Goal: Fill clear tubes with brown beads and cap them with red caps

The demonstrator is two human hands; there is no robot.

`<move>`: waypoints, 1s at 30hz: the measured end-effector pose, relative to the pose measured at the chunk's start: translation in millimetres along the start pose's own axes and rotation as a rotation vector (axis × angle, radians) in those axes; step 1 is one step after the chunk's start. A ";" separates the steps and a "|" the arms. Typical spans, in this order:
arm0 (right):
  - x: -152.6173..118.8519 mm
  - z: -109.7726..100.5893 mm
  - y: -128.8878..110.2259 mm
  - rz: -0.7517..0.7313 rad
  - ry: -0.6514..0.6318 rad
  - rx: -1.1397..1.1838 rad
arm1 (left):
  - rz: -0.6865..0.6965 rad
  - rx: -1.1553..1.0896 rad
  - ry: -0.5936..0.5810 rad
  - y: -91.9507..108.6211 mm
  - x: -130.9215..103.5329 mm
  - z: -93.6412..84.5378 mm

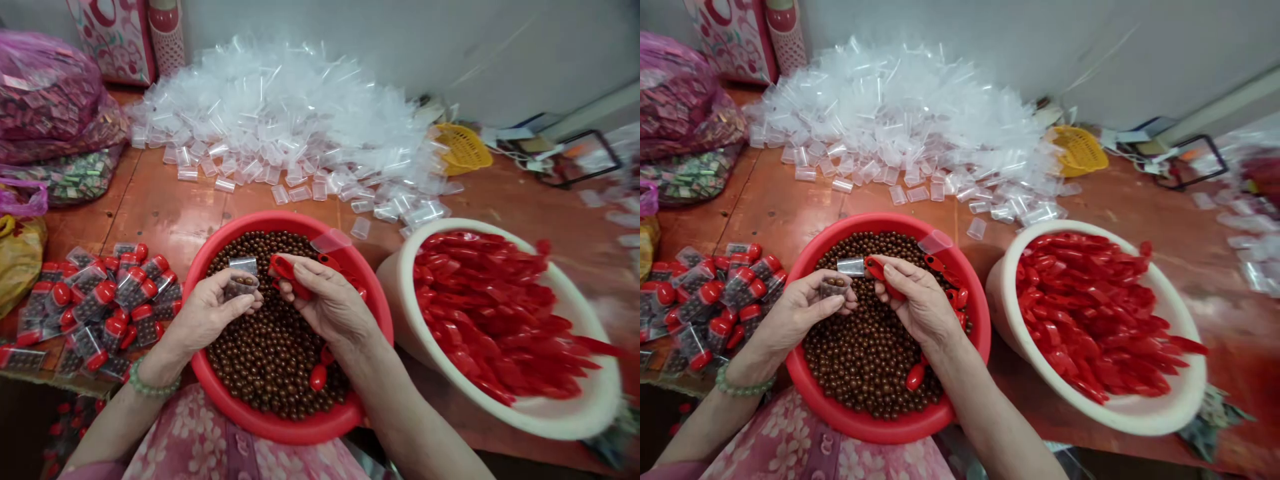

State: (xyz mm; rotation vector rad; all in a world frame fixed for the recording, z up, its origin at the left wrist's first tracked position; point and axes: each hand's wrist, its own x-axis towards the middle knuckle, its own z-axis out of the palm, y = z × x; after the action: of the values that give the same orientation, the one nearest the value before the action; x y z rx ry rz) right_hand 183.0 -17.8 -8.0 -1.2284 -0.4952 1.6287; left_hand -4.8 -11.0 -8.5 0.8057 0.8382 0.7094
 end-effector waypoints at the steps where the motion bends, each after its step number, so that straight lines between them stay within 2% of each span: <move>1: -0.6 -0.1 0.1 -0.014 -0.001 -0.011 | -0.004 -0.004 0.002 0.0 0.3 0.3; 7: -6.5 -2.1 6.5 -0.285 0.012 -0.214 | -0.013 -0.053 -0.052 -2.1 -0.2 0.6; 12: -7.0 0.4 8.1 -0.481 -0.059 -0.416 | -0.035 -0.135 -0.159 -3.1 -2.3 -4.6; 21: -7.7 5.5 -2.9 -0.610 -0.111 -0.530 | 0.005 -0.228 -0.254 -5.8 -3.6 -9.2; 25: -8.8 9.4 -9.4 -0.657 -0.185 -0.650 | -0.011 -0.210 -0.277 -6.5 -3.6 -9.3; 30: -5.3 13.3 -11.3 -0.683 -0.271 -0.676 | -0.037 -0.260 -0.330 -7.2 -0.1 -13.2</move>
State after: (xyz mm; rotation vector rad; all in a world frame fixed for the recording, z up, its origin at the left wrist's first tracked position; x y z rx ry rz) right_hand 176.4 -14.6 8.7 -1.1108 -1.5429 1.0482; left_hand -14.4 -10.4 -20.0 0.6480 0.4508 0.6159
